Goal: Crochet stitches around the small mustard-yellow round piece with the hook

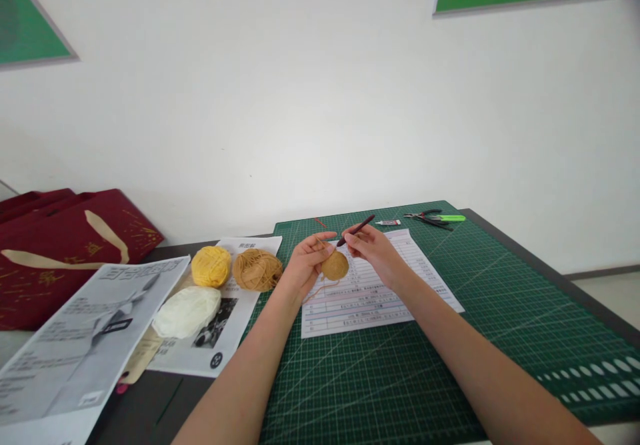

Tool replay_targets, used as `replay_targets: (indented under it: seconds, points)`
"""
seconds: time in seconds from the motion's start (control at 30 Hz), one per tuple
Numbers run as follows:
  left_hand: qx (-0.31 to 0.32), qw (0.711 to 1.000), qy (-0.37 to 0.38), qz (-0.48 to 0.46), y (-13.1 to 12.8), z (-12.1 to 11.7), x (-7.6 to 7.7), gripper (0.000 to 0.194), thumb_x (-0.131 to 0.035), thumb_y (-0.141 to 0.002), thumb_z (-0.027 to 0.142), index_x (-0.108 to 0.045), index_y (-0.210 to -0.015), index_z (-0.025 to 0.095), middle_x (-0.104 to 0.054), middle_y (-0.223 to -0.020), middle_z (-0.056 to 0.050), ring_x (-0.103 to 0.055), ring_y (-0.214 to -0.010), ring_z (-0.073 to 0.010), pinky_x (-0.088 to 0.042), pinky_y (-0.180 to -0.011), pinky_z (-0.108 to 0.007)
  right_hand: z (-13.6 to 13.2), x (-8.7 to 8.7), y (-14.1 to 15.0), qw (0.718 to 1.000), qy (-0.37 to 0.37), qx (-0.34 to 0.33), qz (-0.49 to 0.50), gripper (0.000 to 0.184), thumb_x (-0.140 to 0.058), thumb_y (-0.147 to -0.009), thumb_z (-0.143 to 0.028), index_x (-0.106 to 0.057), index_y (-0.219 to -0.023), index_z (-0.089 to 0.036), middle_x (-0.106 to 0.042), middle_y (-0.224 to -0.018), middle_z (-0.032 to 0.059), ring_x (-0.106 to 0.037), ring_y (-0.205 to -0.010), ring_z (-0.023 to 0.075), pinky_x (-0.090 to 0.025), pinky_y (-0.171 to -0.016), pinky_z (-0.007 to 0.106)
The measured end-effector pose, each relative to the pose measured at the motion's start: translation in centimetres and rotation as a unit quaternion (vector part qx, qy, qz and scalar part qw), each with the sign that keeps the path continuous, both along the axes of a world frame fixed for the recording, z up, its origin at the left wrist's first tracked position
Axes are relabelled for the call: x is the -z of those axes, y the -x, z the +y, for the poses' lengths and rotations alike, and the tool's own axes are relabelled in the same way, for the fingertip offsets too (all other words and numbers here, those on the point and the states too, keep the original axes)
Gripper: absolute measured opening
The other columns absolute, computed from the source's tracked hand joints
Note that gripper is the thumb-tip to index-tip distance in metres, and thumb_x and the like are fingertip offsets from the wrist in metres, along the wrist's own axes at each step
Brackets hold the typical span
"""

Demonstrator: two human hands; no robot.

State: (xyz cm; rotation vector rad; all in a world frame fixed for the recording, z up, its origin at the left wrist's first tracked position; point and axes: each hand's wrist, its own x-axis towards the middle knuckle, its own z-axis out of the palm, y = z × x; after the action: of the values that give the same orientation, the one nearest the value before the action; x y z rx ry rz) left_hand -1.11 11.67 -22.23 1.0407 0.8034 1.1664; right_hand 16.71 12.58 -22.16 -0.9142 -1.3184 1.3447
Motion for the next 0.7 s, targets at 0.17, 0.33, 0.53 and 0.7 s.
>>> replay_targets:
  seconds: [0.17,0.33,0.53,0.7]
  points:
    - [0.006,1.0,0.0,0.007,-0.4,-0.1,0.1,0.027,-0.066,-0.094,0.029,-0.065,-0.118,0.017,-0.069,-0.114,-0.009,-0.069,-0.09,-0.022,-0.06,-0.075,-0.041,0.2,0.5,0.3,0.999,-0.006,0.011,-0.033,0.031,-0.063,-0.096,-0.034,-0.062,-0.122,-0.017,-0.066,-0.122,0.0086,-0.068,-0.102,0.0217,-0.059,-0.086,0.043]
    - [0.004,1.0,-0.002,0.006,-0.5,-0.2,0.0,0.027,-0.066,-0.094,0.029,-0.065,-0.117,0.016,-0.069,-0.113,-0.008,-0.069,-0.089,-0.0215,-0.06,-0.074,-0.04,0.2,0.0,0.1,0.999,-0.007,-0.025,-0.045,0.031,-0.063,-0.096,-0.034,-0.062,-0.121,-0.017,-0.067,-0.121,0.0084,-0.068,-0.101,0.0213,-0.059,-0.085,0.042]
    - [-0.02,1.0,0.006,-0.006,0.9,0.5,-0.2,0.028,-0.066,-0.094,0.029,-0.065,-0.119,0.017,-0.069,-0.114,-0.008,-0.069,-0.089,-0.0216,-0.06,-0.074,-0.04,1.3,-1.0,-1.8,0.999,0.02,-0.034,-0.021,0.032,-0.061,-0.097,-0.037,-0.062,-0.123,-0.017,-0.066,-0.122,0.0087,-0.068,-0.101,0.0215,-0.059,-0.086,0.043]
    - [-0.046,0.999,0.019,-0.006,2.7,1.6,0.2,0.029,-0.066,-0.094,0.03,-0.064,-0.121,0.017,-0.068,-0.117,-0.009,-0.069,-0.092,-0.0228,-0.06,-0.076,-0.042,1.2,-2.3,-5.4,0.989,0.089,-0.117,-0.021,0.032,-0.061,-0.097,-0.038,-0.062,-0.12,-0.016,-0.067,-0.117,0.0081,-0.069,-0.097,0.0204,-0.059,-0.083,0.041]
